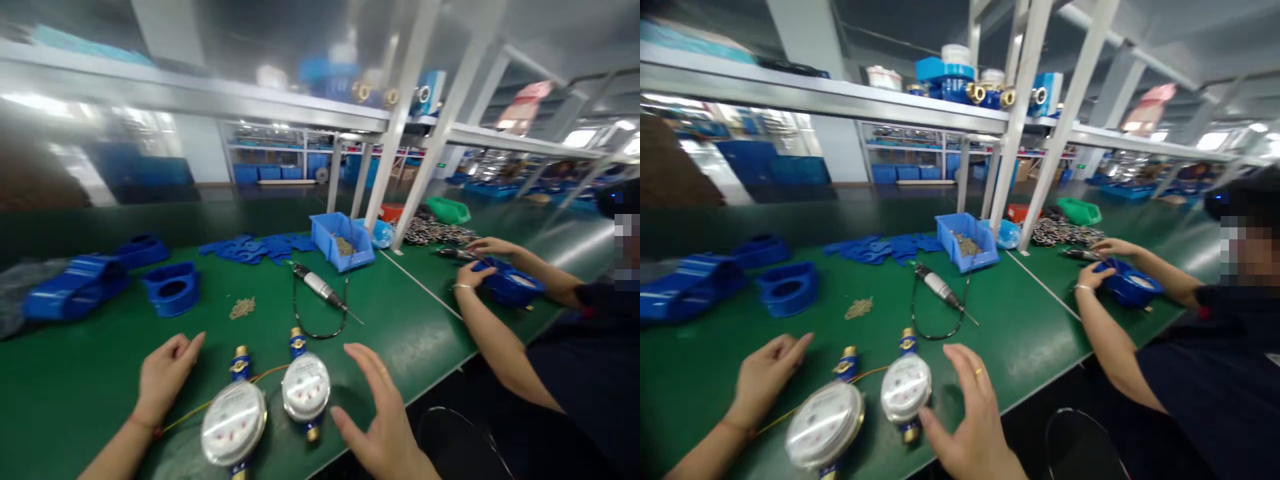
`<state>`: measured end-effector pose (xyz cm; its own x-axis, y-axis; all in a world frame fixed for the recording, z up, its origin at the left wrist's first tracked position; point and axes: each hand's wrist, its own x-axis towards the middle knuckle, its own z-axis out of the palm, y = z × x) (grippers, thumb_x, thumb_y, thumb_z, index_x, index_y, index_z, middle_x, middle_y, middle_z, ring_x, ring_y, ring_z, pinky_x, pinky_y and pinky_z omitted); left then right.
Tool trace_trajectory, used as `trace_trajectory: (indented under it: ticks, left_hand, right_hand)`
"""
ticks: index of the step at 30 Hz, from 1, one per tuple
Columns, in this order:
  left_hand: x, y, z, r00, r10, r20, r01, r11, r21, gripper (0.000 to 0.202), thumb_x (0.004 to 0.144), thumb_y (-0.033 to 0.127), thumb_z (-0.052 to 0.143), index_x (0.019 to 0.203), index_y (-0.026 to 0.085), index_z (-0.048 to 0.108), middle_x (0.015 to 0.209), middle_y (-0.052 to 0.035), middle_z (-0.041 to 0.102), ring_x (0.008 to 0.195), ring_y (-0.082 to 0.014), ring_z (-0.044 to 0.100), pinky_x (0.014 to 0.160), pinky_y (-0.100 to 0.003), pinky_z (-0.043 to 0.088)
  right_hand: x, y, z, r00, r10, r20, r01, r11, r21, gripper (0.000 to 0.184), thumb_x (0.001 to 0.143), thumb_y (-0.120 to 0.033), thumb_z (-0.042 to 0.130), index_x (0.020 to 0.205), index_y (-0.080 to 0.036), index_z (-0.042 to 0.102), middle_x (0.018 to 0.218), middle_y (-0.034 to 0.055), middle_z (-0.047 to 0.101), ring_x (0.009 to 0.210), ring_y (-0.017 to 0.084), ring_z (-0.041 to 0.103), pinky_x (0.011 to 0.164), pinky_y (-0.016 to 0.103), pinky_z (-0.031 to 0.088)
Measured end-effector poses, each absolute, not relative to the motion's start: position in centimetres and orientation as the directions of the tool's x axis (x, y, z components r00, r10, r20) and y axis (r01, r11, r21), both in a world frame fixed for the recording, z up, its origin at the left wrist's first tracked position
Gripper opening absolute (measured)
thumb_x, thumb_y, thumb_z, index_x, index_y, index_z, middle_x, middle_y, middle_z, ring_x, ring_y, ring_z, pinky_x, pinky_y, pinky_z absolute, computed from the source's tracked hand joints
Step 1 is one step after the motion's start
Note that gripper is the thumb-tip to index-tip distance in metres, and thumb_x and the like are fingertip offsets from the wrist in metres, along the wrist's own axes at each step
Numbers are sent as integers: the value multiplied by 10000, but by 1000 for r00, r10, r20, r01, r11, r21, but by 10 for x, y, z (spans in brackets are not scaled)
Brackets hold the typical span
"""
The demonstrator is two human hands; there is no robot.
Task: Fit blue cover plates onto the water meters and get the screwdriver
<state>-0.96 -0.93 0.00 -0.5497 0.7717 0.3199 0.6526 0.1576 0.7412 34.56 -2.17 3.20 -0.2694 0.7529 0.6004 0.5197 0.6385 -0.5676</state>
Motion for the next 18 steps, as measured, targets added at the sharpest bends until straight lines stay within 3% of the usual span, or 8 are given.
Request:
trace_trajectory:
  ticks: [2, 5, 7, 10, 18]
  left_hand:
    - [-20, -15, -1, -559, 767, 315, 636, 153, 756, 520, 807, 540, 548, 498, 196, 309, 438, 55, 397, 427, -94, 375, 456, -228, 333]
    - [-23, -9, -4, -573, 756, 316, 601, 125, 790, 482, 749, 553, 524, 507, 212, 285, 434, 44, 428, 432, -106, 387, 459, -234, 337]
    - [-23, -5, -6, -581, 753, 308, 572, 110, 813, 469, 747, 544, 523, 519, 217, 274, 440, 44, 426, 427, -106, 380, 455, -231, 334]
    - [-22, -4, -8, -590, 752, 293, 540, 98, 836, 465, 750, 532, 534, 531, 222, 265, 445, 47, 419, 420, -103, 369, 446, -226, 326]
    - [-22, -10, -2, -580, 757, 302, 574, 116, 811, 495, 751, 555, 538, 502, 220, 273, 413, 42, 421, 390, -100, 361, 419, -234, 333]
  right_hand:
    - [315, -30, 29, -369, 691, 622, 495, 712, -497, 680, 817, -482, 580, 1377, -165, 361, 1355, 175, 418, 1222, 329, 456, 956, 500, 479]
    - [287, -30, 23, -439, 638, 632, 490, 760, -427, 809, 730, -502, 668, 1388, -160, 342, 1405, 186, 350, 1247, 377, 399, 942, 571, 464]
    - [280, -24, 19, -481, 628, 611, 512, 768, -386, 764, 720, -371, 703, 1374, -169, 365, 1406, 172, 360, 1251, 370, 385, 946, 570, 465]
    - [282, -15, 13, -504, 626, 595, 515, 771, -375, 598, 773, -166, 616, 1333, -180, 409, 1350, 145, 435, 1233, 314, 407, 959, 516, 485]
    - [311, -12, 14, -506, 685, 524, 550, 725, -415, 590, 760, -77, 567, 1318, -211, 435, 1343, 121, 447, 1239, 300, 412, 982, 496, 479]
